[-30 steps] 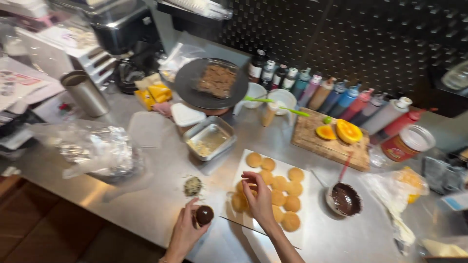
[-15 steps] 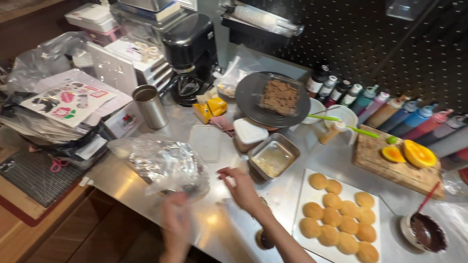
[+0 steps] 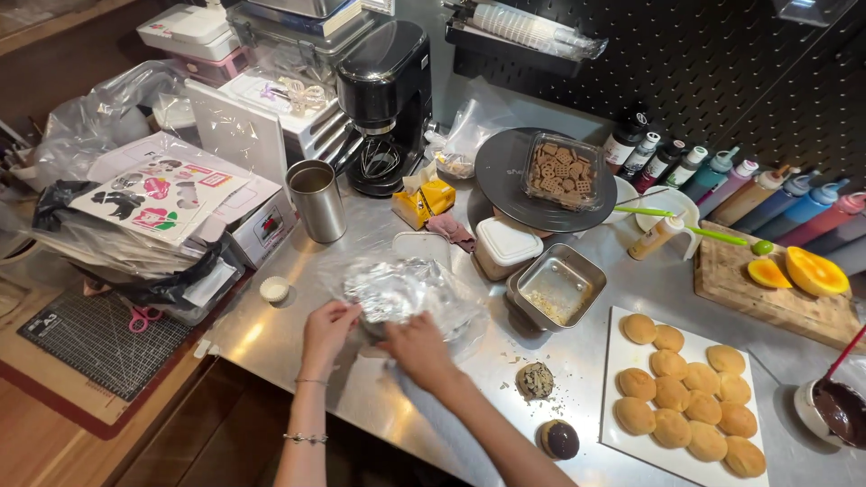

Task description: Decorating small round pastries by dipping them in chocolate and toppings, and using a brush for detailed application.

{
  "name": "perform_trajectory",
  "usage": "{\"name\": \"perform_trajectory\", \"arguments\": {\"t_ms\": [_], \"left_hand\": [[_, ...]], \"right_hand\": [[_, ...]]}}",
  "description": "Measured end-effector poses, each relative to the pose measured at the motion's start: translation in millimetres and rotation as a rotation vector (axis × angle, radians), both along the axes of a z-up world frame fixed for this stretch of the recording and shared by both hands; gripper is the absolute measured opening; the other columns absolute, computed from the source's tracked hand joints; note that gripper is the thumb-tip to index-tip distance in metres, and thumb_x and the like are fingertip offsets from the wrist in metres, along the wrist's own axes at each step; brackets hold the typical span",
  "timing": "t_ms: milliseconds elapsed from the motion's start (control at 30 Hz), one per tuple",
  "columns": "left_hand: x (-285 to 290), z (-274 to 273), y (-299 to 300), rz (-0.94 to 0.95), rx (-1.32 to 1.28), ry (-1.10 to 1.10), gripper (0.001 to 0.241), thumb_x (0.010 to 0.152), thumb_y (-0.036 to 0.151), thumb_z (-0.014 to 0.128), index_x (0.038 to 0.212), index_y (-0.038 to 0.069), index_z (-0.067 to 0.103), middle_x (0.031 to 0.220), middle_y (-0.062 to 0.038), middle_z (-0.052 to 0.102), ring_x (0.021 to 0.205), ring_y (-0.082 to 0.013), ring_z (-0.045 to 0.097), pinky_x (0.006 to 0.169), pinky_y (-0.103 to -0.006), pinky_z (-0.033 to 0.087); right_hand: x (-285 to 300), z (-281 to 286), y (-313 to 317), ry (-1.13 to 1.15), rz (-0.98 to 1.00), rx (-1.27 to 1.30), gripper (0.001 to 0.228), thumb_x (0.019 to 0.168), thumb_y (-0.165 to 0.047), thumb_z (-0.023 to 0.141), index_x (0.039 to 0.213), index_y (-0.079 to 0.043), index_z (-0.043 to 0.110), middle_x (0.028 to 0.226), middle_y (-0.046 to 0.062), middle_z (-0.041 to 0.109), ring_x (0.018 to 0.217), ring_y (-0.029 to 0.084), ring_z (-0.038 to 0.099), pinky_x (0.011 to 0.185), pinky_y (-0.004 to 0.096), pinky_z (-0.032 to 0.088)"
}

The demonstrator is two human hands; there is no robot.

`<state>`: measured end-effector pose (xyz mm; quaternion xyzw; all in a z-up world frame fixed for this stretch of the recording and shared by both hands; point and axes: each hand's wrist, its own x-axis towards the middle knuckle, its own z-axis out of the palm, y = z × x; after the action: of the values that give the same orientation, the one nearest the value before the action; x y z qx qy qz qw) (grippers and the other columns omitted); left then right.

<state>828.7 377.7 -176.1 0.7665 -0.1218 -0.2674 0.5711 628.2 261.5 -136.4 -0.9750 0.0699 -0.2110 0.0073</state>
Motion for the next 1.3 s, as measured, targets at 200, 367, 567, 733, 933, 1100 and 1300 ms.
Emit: {"name": "perform_trajectory", "arguments": {"t_ms": [200,367,567,733,933,1100,1300], "left_hand": [[-55.1,76.1,0.6,-0.001,-0.198,-0.095,0.019,0.107,0.023,0.071,0.094,0.011,0.079,0.086,0.001,0.063,0.09,-0.0169,0.057,0.084,-0.0348,0.047],[-71.2,89.1,29.5,-0.099,-0.264,-0.074,0.029,0.11,0.027,0.065,0.091,0.009,0.077,0.087,-0.002,0.059,0.088,-0.0174,0.054,0.086,-0.0349,0.047],[-93.8,20.0,57.9,-0.011,-0.632,0.268,0.022,0.103,0.008,0.059,0.102,-0.003,0.078,0.11,-0.021,0.083,0.103,-0.0312,0.076,0.089,-0.0396,0.06],[-122.4,-9.0,84.4,0.149,-0.589,0.396,0.024,0.11,0.009,0.055,0.092,-0.002,0.066,0.11,-0.021,0.074,0.107,-0.0329,0.071,0.103,-0.05,0.066],[-120.6,7.2,109.0,0.36,-0.393,0.434,0.034,0.107,0.011,0.05,0.112,-0.015,0.072,0.088,-0.04,0.079,0.081,-0.0457,0.081,0.08,-0.0449,0.066],[-114.6,17.6,131.2,-0.059,0.494,-0.446,0.039,0.101,0.041,0.077,0.085,0.016,0.051,0.089,-0.009,0.062,0.085,-0.0418,0.068,0.079,-0.0567,0.052],[-200.9,143.0,27.0,-0.69,-0.141,-0.442,0.035,0.12,0.031,0.048,0.136,0.014,0.074,0.132,-0.01,0.083,0.122,-0.0294,0.078,0.104,-0.0445,0.056]], "right_hand": [[-51.7,20.4,-38.9,0.064,-0.341,0.086,0.024,0.119,-0.041,0.061,0.119,-0.018,0.06,0.094,0.005,0.076,0.088,0.033,0.082,0.084,0.046,0.057],[-50.6,88.0,-23.9,-0.157,-0.248,0.177,0.024,0.117,-0.033,0.069,0.126,-0.012,0.064,0.114,0.012,0.07,0.106,0.037,0.072,0.092,0.046,0.055],[-37.4,91.9,4.8,0.084,-0.076,0.423,0.047,0.108,-0.047,0.07,0.14,-0.014,0.06,0.126,0.014,0.07,0.103,0.044,0.076,0.075,0.058,0.059],[-33.1,14.7,2.9,0.414,-0.405,0.235,0.156,0.075,-0.089,0.095,0.183,-0.004,0.021,0.148,0.024,0.059,0.083,0.04,0.08,0.06,0.053,0.063],[-45.7,29.0,-50.8,0.468,-0.359,0.707,0.129,0.077,-0.084,0.086,0.172,-0.01,0.04,0.159,0.028,0.061,0.121,0.04,0.075,0.092,0.054,0.069],[-71.4,30.4,-81.3,0.075,-0.476,0.512,0.05,0.103,0.013,0.065,0.151,0.006,0.057,0.141,0.037,0.07,0.101,0.04,0.079,0.091,0.054,0.069],[-81.3,-33.7,-89.2,0.327,-0.553,0.601,0.084,0.076,-0.015,0.101,0.138,-0.005,0.045,0.106,0.021,0.072,0.093,0.039,0.07,0.078,0.052,0.06]]}}
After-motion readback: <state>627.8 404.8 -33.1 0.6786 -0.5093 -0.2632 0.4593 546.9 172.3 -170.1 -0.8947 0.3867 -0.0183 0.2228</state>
